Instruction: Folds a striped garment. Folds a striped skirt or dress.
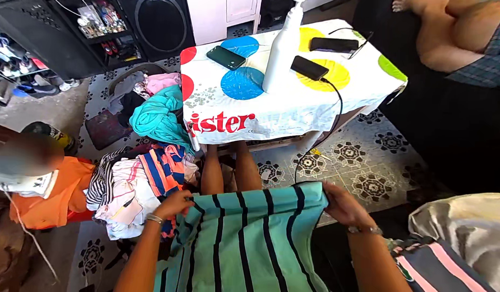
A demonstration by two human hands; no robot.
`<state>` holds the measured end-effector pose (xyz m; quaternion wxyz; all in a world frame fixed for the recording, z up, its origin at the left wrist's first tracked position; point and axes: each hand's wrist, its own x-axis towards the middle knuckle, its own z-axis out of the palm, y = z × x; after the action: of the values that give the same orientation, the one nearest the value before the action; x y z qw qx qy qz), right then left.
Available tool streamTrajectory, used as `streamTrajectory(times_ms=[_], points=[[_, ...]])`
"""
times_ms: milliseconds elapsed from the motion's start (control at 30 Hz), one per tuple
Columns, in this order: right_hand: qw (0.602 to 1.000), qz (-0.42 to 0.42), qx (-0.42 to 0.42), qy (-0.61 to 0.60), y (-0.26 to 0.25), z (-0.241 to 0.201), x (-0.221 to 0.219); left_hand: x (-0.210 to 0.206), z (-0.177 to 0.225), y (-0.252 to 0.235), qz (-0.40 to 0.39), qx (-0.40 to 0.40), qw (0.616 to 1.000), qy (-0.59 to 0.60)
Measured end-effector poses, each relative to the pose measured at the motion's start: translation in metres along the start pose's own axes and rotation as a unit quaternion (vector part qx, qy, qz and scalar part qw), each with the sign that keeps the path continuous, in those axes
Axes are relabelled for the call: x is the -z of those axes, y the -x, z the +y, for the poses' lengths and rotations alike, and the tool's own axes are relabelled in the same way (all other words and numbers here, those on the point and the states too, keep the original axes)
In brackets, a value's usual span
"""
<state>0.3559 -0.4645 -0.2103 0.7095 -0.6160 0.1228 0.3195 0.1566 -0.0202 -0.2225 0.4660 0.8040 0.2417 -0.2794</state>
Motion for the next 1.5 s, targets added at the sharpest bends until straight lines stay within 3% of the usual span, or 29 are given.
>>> streamTrajectory(times_ms=[100,200,300,367,433,500,567,667,767,833,933,1067,1167,1267,1300,1367,1467,1500], points=[[0.999,0.025,0.031,-0.002,-0.014,-0.030,-0.019,0.035,0.034,0.019,0.106,-0.024,0.992,0.058],[0.989,0.064,0.112,0.073,-0.054,-0.025,-0.040,0.039,0.046,-0.005,0.237,-0.070,0.968,0.052],[0.936,0.036,0.128,0.327,-0.066,-0.004,-0.064,0.014,0.051,-0.011,0.182,-0.116,0.976,-0.014],[0.851,-0.021,0.132,0.508,-0.050,0.014,-0.077,-0.016,0.045,0.003,0.097,-0.142,0.984,-0.050],[0.785,-0.064,0.147,0.599,-0.015,0.038,-0.089,-0.046,0.029,0.029,0.010,-0.154,0.985,-0.071],[0.760,-0.106,0.188,0.613,0.034,0.064,-0.097,-0.076,0.006,0.063,-0.043,-0.161,0.984,-0.065],[0.753,-0.189,0.248,0.579,0.083,0.087,-0.102,-0.105,-0.022,0.100,-0.047,-0.210,0.975,-0.053],[0.721,-0.322,0.319,0.524,0.136,0.114,-0.112,-0.141,-0.053,0.144,0.016,-0.297,0.954,-0.031],[0.680,-0.349,0.341,0.547,0.152,0.135,-0.125,-0.164,-0.052,0.167,0.113,-0.312,0.941,-0.066],[0.670,-0.333,0.322,0.580,0.153,0.135,-0.138,-0.174,-0.045,0.166,0.179,-0.309,0.929,-0.091],[0.662,-0.300,0.276,0.629,0.157,0.120,-0.155,-0.182,-0.023,0.159,0.205,-0.278,0.932,-0.105],[0.683,-0.204,0.368,0.597,0.163,0.115,-0.151,-0.183,0.009,0.151,0.222,-0.236,0.935,-0.144],[0.665,-0.155,0.351,0.641,0.167,0.112,-0.133,-0.163,0.012,0.156,0.362,-0.230,0.898,-0.097],[0.701,-0.084,0.245,0.664,0.156,0.077,-0.098,-0.137,-0.001,0.159,0.483,-0.238,0.842,-0.028],[0.715,-0.056,0.256,0.648,0.152,0.058,-0.087,-0.135,-0.004,0.157,0.500,-0.242,0.831,-0.024],[0.717,-0.010,0.362,0.595,0.152,0.016,-0.071,-0.142,-0.005,0.156,0.465,-0.235,0.852,-0.047],[0.659,0.056,0.531,0.530,0.165,-0.048,-0.067,-0.156,-0.015,0.146,0.297,-0.132,0.934,-0.148],[0.640,0.075,0.561,0.520,0.168,-0.065,-0.066,-0.153,-0.027,0.138,0.273,-0.078,0.943,-0.174]])
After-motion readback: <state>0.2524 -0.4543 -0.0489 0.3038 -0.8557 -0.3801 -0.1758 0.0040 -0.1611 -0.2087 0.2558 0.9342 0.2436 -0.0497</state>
